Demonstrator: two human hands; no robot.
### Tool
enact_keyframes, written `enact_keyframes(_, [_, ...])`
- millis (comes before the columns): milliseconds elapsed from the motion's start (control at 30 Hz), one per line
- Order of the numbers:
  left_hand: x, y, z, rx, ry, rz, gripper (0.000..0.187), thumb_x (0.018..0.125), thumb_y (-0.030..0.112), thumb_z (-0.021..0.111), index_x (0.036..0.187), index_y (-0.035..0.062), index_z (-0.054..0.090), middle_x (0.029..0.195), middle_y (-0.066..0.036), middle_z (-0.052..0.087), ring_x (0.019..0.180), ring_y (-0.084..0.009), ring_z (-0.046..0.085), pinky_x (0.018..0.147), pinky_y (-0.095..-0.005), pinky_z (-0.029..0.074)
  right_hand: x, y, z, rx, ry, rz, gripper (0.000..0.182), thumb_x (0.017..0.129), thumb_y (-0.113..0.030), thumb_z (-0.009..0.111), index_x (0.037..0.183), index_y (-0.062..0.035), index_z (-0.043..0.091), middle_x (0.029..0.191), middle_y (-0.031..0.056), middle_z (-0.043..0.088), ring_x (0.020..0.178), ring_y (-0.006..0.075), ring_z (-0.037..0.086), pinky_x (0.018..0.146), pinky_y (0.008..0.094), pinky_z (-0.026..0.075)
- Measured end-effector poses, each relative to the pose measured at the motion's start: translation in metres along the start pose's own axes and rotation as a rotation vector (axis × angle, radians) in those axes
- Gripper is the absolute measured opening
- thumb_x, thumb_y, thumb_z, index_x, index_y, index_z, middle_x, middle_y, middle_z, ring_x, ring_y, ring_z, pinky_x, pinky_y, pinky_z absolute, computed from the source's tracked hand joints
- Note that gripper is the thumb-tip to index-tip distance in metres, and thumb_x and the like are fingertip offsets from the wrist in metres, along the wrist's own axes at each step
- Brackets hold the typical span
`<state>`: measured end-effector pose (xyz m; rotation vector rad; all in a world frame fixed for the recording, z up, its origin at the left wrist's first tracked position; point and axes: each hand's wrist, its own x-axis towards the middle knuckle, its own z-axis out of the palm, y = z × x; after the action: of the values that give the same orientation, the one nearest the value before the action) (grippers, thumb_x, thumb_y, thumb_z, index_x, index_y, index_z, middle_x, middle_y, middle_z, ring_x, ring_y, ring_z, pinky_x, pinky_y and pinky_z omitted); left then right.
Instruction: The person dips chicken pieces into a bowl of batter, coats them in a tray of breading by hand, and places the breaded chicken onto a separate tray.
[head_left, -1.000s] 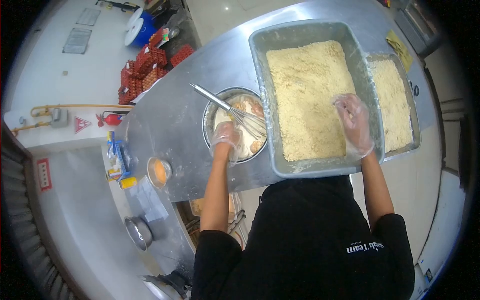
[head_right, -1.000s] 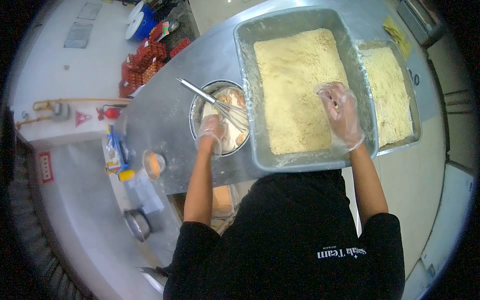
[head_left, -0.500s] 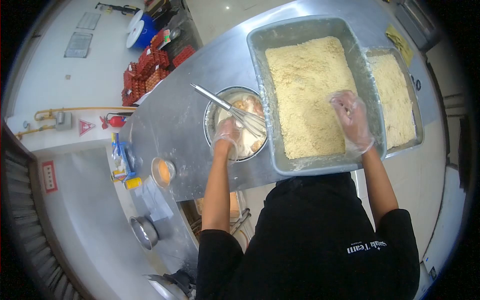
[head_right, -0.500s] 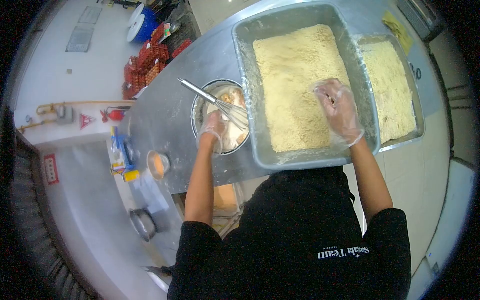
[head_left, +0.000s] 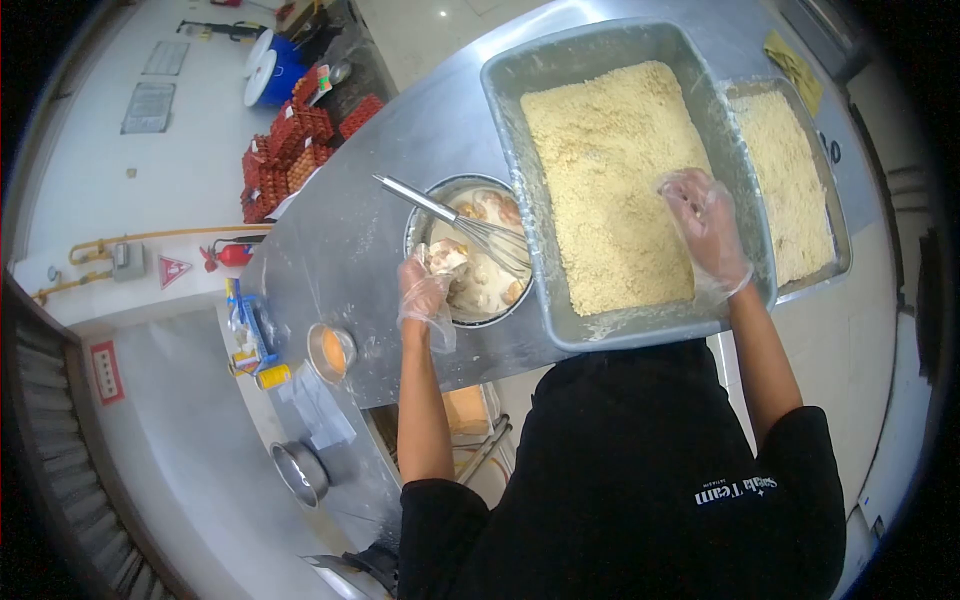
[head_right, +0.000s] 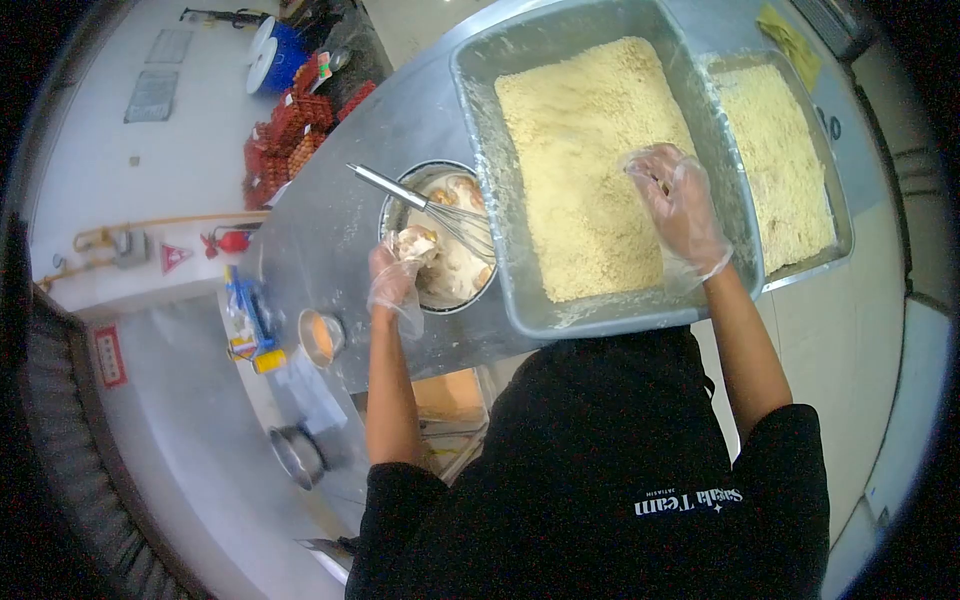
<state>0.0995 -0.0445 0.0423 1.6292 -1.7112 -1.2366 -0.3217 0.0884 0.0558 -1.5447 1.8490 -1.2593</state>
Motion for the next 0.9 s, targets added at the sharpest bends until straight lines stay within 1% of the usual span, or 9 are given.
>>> enact_keyframes(133, [0.001,0.002,-0.004,-0.155,0.044,0.004,0.036,0.077,-0.005,0.071,0.113,-0.0005,0.065,0.101,-0.005,0.070,0.089,-0.0119,0.062,0.080,-0.0279,0.051,0.000,-0.007,-0.002,-0.002,0.001,0.012,0.021,0.093,-0.013,0.062,0.099,0.0063,0.068,0.102,0.0184,0.067,0.094,0.0350,0.066,0.083,0.0392,0.050])
enact_keyframes(233, [0.005,0.010,-0.013,-0.066,0.052,0.191,0.040,0.078,-0.007,0.068,0.117,-0.0008,0.063,0.106,-0.005,0.068,0.092,-0.0119,0.060,0.080,-0.0273,0.050,0.001,-0.004,-0.001,0.001,0.020,-0.022,0.020,0.093,-0.013,0.063,0.099,0.0055,0.069,0.101,0.0180,0.068,0.094,0.0342,0.066,0.082,0.0388,0.051])
enact_keyframes(333, [0.008,0.014,-0.017,-0.064,0.067,0.149,0.047,0.079,-0.008,0.066,0.125,-0.0006,0.059,0.113,-0.008,0.067,0.098,-0.0145,0.062,0.085,-0.0284,0.051,0.001,-0.001,0.000,-0.053,0.029,-0.055,0.020,0.092,-0.013,0.064,0.099,0.0046,0.069,0.100,0.0178,0.068,0.093,0.0337,0.066,0.081,0.0387,0.051])
enact_keyframes(400, [0.003,0.029,-0.004,-0.284,0.081,0.203,0.044,0.080,-0.008,0.067,0.123,-0.0012,0.061,0.111,-0.009,0.069,0.097,-0.0162,0.065,0.086,-0.0289,0.053,0.002,0.000,-0.001,-0.023,0.010,-0.018,0.019,0.092,-0.013,0.064,0.099,0.0041,0.069,0.100,0.0178,0.068,0.092,0.0335,0.065,0.081,0.0389,0.051])
enact_keyframes(467, [0.003,0.034,-0.001,-0.371,0.007,0.123,0.039,0.081,-0.007,0.068,0.119,-0.0022,0.064,0.107,-0.010,0.070,0.093,-0.0175,0.067,0.085,-0.0292,0.055,0.001,-0.003,-0.002,-0.039,0.014,0.010,0.019,0.091,-0.013,0.064,0.099,0.0040,0.069,0.100,0.0178,0.067,0.092,0.0335,0.065,0.080,0.0390,0.051])
enact_keyframes(533, [0.002,0.028,-0.010,-0.320,-0.143,-0.091,0.031,0.082,-0.005,0.070,0.114,-0.0038,0.067,0.103,-0.010,0.072,0.089,-0.0186,0.069,0.084,-0.0293,0.057,0.000,-0.003,-0.003,-0.048,0.015,0.009,0.019,0.091,-0.013,0.065,0.099,0.0038,0.070,0.100,0.0177,0.067,0.092,0.0333,0.065,0.080,0.0391,0.051])
enact_keyframes(633, [0.001,0.022,-0.004,-0.353,-0.114,-0.153,0.018,0.087,-0.002,0.067,0.104,-0.0058,0.068,0.096,-0.012,0.072,0.081,-0.0206,0.071,0.070,-0.0317,0.061,0.000,0.001,-0.003,-0.046,0.016,-0.008,0.019,0.091,-0.013,0.065,0.099,0.0036,0.070,0.099,0.0176,0.068,0.091,0.0331,0.065,0.080,0.0390,0.051])
enact_keyframes(767, [0.008,-0.002,-0.008,-0.318,-0.068,-0.196,0.017,0.086,-0.001,0.069,0.103,-0.0041,0.069,0.094,-0.012,0.072,0.078,-0.0199,0.070,0.068,-0.0309,0.061,-0.001,0.003,-0.001,-0.062,0.013,0.012,0.019,0.091,-0.013,0.065,0.099,0.0036,0.070,0.098,0.0176,0.068,0.091,0.0330,0.065,0.080,0.0392,0.051])
enact_keyframes(900, [0.003,0.020,-0.001,-0.305,0.035,-0.189,0.024,0.080,-0.006,0.072,0.104,-0.0023,0.069,0.094,-0.010,0.072,0.080,-0.0170,0.069,0.071,-0.0286,0.057,0.001,0.001,-0.002,-0.053,-0.003,0.033,0.019,0.091,-0.013,0.065,0.100,0.0040,0.070,0.099,0.0180,0.069,0.092,0.0335,0.066,0.081,0.0393,0.051])
